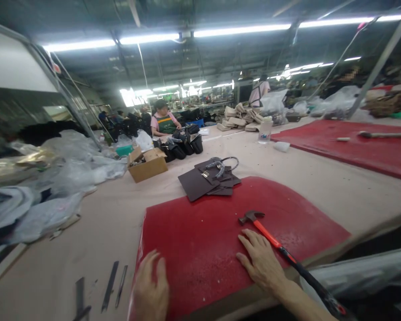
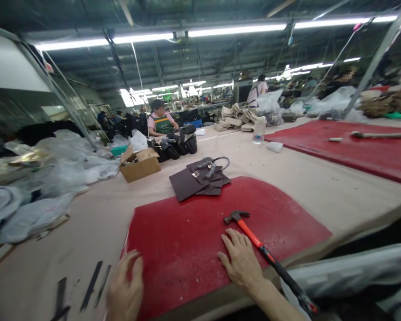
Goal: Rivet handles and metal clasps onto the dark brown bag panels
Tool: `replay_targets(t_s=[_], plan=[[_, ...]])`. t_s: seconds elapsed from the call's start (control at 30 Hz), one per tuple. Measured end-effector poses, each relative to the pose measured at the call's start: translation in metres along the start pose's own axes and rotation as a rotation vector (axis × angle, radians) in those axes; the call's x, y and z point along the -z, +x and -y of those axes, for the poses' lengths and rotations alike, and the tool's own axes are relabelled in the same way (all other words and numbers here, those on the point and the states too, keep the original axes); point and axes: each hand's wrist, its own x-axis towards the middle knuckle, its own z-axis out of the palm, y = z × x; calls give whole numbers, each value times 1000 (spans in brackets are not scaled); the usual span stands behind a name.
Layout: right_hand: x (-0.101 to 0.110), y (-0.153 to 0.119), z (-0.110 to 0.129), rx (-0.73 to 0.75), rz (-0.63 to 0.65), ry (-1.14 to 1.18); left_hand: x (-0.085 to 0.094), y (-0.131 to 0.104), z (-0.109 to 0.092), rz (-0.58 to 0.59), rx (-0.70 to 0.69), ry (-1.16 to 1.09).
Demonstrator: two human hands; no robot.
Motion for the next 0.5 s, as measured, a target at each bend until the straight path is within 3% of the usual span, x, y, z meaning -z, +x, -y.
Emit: replay_targets(t_s=[0.07, 0.17, 0.23, 0.37, 0.5], plan=[[-5, -3, -1, -8, 18, -42, -44, 44, 0, 66, 52, 4], [-9, -7, -1, 16, 8, -90, -116, 117, -14, 343, 35, 117], [-11, -10, -1, 64, -47, -137, -157, 161, -24, 459, 2, 213], [-9, -10, -4, 158, -186, -260, -225, 231, -36, 553, -81, 269], [-13, -5, -17, 231, -214, -339, -290, 284, -41, 643, -120, 315]])
